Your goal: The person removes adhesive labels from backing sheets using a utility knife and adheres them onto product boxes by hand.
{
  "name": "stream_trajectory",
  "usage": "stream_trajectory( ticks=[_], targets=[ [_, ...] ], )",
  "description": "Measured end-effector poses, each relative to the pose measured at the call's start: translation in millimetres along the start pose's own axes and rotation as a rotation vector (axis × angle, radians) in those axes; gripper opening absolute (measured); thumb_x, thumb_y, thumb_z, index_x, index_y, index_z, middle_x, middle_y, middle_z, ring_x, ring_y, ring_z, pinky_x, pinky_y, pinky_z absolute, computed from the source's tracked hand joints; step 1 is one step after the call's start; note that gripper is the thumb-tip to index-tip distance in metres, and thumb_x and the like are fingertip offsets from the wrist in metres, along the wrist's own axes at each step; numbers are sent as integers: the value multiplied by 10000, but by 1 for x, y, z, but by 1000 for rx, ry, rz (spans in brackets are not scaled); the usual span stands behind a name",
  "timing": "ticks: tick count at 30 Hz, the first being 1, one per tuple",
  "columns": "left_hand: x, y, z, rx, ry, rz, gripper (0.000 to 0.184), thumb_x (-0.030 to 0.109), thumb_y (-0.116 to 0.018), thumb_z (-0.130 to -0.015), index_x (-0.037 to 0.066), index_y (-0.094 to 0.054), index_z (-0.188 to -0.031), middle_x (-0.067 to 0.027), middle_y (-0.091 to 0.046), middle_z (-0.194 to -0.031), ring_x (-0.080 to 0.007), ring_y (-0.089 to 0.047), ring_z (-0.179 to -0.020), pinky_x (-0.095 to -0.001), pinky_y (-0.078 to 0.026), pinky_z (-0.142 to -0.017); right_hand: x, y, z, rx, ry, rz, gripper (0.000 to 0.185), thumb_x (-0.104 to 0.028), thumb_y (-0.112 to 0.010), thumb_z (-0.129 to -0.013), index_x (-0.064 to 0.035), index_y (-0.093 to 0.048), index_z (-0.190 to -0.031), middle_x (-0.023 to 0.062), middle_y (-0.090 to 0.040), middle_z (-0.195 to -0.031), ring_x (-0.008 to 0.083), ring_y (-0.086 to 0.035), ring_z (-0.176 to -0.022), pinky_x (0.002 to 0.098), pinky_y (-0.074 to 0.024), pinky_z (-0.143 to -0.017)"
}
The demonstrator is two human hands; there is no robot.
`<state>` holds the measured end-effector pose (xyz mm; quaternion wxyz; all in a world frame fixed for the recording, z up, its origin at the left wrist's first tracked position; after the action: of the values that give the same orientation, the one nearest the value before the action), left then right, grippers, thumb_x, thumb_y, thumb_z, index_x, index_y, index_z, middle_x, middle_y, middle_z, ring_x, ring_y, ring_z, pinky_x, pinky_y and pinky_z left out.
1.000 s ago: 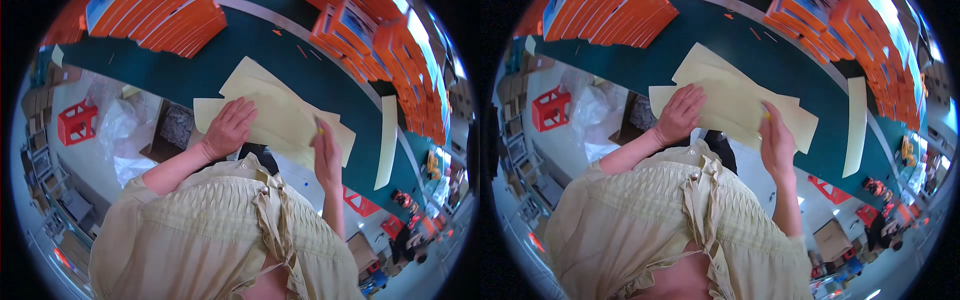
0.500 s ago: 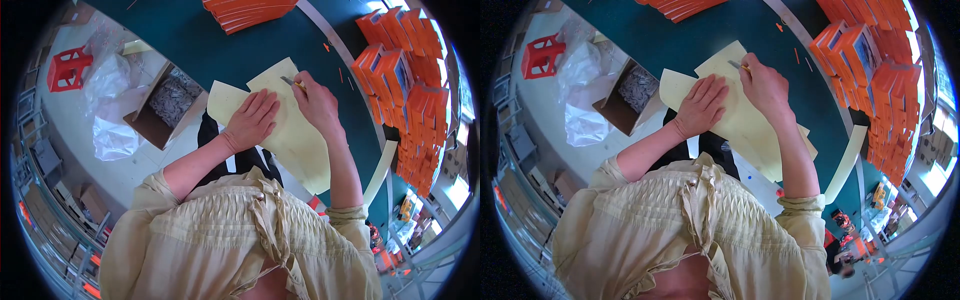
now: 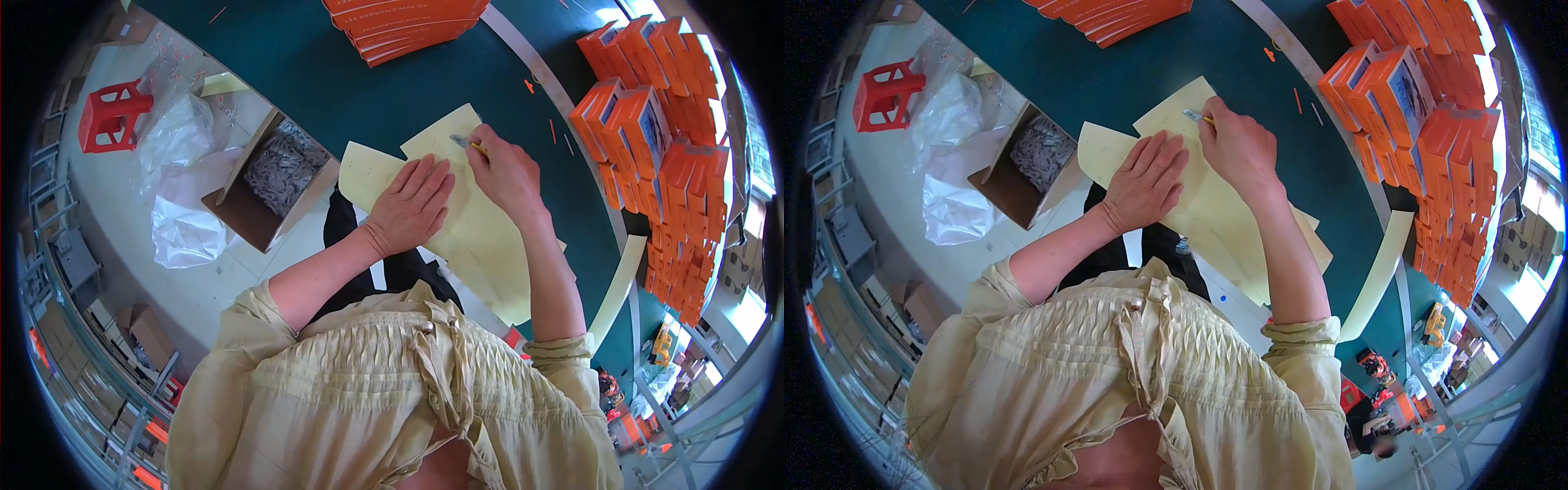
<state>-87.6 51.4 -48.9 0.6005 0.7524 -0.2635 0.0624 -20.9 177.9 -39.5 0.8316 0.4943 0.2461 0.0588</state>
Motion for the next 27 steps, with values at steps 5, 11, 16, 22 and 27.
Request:
stream_trajectory(
  ticks=[5, 11, 16, 22, 27],
  targets=[
    [2, 4, -2, 4, -25, -16, 512, 251, -589, -861, -12, -517, -1294, -191, -434, -1419, -371, -400, -1334, -478, -309, -1126, -6, -1, -5, 14, 12, 106, 235, -316, -548, -941, -92, -584, -1001, 136, -683, -742, 350, -681, -726, 479, -508, -632],
    [1, 2, -1, 1, -19, -5, 529, 242, -587, -861, -4, -502, -1321, -182, -427, -1432, -373, -381, -1354, -480, -295, -1138, -21, 1, -13, 89, -45, 318, 354, -428, -538, -936, -87, -631, -916, 126, -690, -730, 327, -693, -714, 442, -527, -626],
    [1, 0, -1, -5, -20, 9, 532, 245, -582, -865, -6, -496, -1326, -191, -428, -1424, -384, -390, -1340, -493, -291, -1136, -27, 6, -16, 52, -33, 294, 392, -431, -535, -930, -83, -661, -801, 131, -693, -741, 318, -694, -739, 422, -527, -653],
    [0, 1, 0, -40, -6, 69, 546, 236, -560, -877, -18, -458, -1349, -218, -415, -1422, -398, -374, -1345, -502, -279, -1140, -55, 85, 16, 79, 58, -377, 409, -319, -624, -933, 18, -526, -724, 43, -395, -571, 117, -408, -534, 315, -345, -514],
    [17, 74, -31, -81, -235, 452, 371, 138, -603, -832, -19, -595, -1168, -204, -582, -1233, -405, -566, -1133, -480, -470, -971, -76, 220, 51, 376, 134, -657, 381, -275, -646, -942, -22, -524, -684, -4, -397, -548, 83, -335, -524, 282, -308, -479]
  ],
)
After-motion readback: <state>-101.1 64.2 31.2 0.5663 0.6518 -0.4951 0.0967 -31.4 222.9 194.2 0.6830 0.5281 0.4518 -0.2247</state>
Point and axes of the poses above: each hand's wrist, its own z-axis away from the middle knuckle, its own y-axis out of the back of the hand, x = y × z, the point moved 10 cm from there along -z, towards the middle knuckle
